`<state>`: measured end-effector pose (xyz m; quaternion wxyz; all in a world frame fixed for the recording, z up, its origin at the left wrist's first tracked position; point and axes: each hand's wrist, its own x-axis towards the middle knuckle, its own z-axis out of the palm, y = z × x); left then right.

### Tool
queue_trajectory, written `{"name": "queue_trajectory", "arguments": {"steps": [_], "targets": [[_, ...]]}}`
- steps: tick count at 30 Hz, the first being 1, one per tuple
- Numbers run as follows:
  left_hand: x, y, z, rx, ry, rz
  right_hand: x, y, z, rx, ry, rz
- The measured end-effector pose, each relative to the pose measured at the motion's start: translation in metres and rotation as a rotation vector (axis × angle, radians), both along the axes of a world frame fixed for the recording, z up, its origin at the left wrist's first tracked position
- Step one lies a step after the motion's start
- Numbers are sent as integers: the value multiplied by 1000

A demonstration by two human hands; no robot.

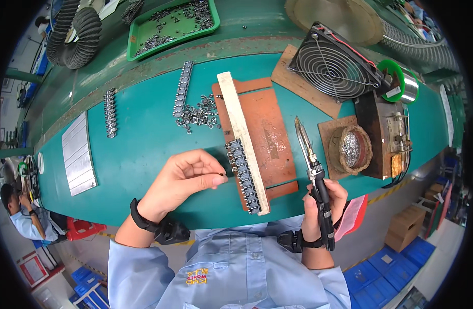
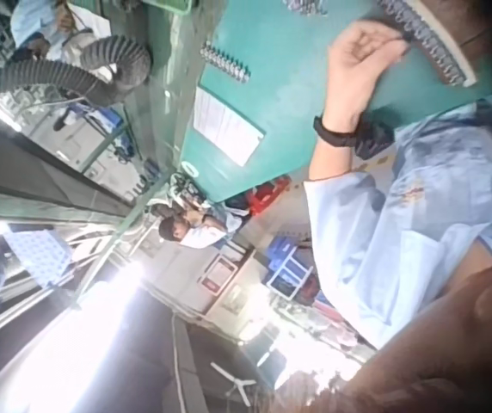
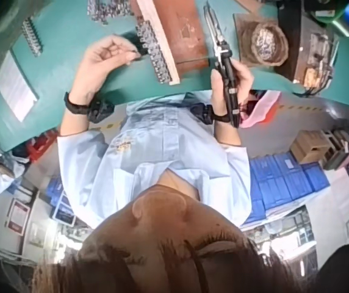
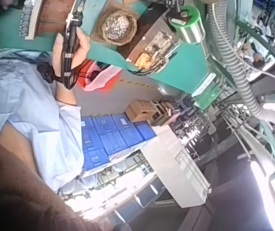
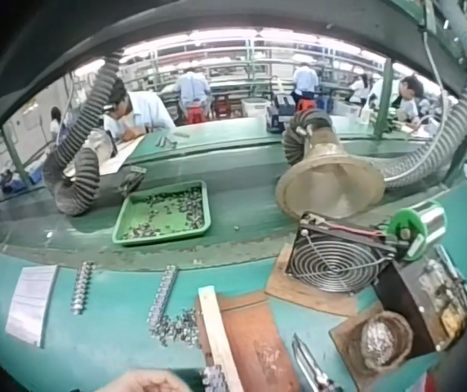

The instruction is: The person picks up small metal components by hand, places them onto a circuit board, and secures them using a soldering iron, repeating the process for multiple boards.

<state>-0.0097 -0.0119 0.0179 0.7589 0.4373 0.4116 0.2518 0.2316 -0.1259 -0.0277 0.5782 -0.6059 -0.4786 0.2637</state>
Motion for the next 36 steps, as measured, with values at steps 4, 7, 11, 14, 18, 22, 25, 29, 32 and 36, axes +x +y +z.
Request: {"name": "queue_trajectory", "arguments": {"steps": [4,7,11,14,18,22,25,29,32,36], "targets": [[3,-2,0,-117,-1,-32,-2,4,3,1,-11,-3],[5,-4,-6,-131,-29,17,-2,2,2,-3,-17,-1],[6,-5,-13,-155,-56,-24,-1,0,0,-18,-10,11],[6,-5,-14,-192,-90,-19,-1,0,1,-25,3,15],[12,-5,-15,-213,-135,44,1,1,0,-12,-10,25],[13,-4,-15,-218,-131,58,2,3,0,4,-13,38],[15,-3,-15,-223,-120,42,3,3,0,25,-9,49],[14,-4,-14,-223,-105,40,3,2,-1,27,-7,53],[14,-4,-13,-221,-81,37,3,3,0,24,-9,62],[14,-4,-13,-212,-77,30,3,3,1,13,-15,70]]}}
